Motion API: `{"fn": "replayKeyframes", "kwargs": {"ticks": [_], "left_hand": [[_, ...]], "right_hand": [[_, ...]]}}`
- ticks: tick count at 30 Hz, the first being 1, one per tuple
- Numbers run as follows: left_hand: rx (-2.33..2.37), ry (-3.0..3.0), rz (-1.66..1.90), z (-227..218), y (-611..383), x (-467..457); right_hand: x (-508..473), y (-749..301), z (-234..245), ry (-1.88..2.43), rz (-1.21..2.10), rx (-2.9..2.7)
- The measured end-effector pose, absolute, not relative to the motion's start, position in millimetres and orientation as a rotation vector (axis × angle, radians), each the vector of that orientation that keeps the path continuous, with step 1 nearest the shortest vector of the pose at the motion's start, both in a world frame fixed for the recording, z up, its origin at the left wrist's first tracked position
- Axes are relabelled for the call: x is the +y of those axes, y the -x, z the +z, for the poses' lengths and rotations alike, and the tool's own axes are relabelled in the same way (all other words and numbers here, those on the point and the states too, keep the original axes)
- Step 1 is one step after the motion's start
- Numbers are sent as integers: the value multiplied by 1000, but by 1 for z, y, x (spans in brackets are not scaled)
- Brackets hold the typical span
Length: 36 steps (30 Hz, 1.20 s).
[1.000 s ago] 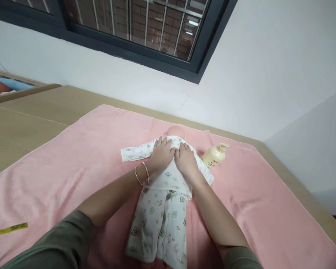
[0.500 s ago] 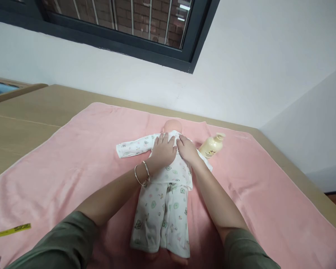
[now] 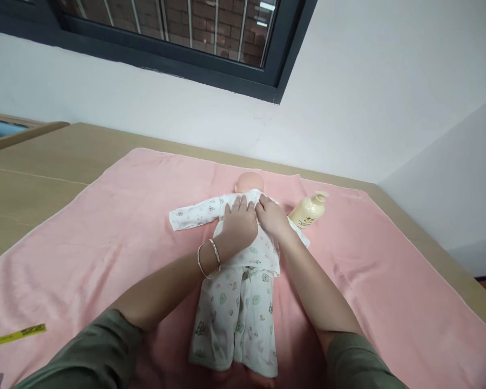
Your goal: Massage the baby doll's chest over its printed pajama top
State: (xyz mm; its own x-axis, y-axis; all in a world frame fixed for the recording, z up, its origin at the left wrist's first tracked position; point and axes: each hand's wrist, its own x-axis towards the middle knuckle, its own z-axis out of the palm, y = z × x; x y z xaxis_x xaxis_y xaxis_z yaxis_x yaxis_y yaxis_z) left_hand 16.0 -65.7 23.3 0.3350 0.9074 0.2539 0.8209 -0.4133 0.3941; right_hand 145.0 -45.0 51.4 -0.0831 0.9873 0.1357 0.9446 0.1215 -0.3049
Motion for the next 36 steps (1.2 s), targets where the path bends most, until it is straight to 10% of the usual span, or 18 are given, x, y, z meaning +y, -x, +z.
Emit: {"fn": "replayKeyframes", "kwargs": {"ticks": [36], "left_hand": [[1555,-2287,958,-2,9,-14]], "right_hand": [[-74,-109,45,2004,55,-2205]]}}
